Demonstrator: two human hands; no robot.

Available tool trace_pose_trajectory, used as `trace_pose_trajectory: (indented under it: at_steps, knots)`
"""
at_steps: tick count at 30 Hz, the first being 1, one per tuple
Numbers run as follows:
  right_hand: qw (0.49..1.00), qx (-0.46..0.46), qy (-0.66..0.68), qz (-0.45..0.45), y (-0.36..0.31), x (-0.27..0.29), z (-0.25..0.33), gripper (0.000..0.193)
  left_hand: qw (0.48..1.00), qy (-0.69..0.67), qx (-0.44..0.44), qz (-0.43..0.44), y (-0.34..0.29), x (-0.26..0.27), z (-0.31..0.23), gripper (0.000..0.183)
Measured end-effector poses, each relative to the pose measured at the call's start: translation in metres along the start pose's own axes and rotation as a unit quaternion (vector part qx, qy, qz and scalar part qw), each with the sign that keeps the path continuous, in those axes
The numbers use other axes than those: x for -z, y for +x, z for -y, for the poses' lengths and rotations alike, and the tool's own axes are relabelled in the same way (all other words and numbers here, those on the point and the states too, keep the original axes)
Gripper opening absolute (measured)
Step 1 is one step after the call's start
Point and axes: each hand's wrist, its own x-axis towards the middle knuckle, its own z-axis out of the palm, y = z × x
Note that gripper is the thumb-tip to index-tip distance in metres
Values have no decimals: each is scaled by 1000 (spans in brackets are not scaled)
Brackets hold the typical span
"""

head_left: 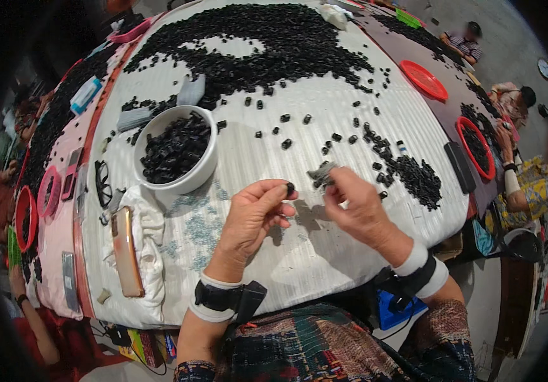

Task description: Sorting through a large pile of small black plastic shoe components on a table.

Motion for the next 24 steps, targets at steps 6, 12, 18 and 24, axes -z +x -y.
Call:
trace_pose_trajectory:
  at_steps: [6,12,18,24]
  knots:
    - [992,47,119,13,20,6,19,22,999,30,-10,20,-2,-1,-1,17]
    - [987,131,-49,73,28,8,32,25,994,92,-41,28,-7,-6,-3,18]
    - [974,148,-116,124,29,11,42,21,985,161,-59,18,-8,-6,-3,16]
    - [964,150,-165,142,28,8,39,21,983,169,-71,8,-8,-8,-3,16]
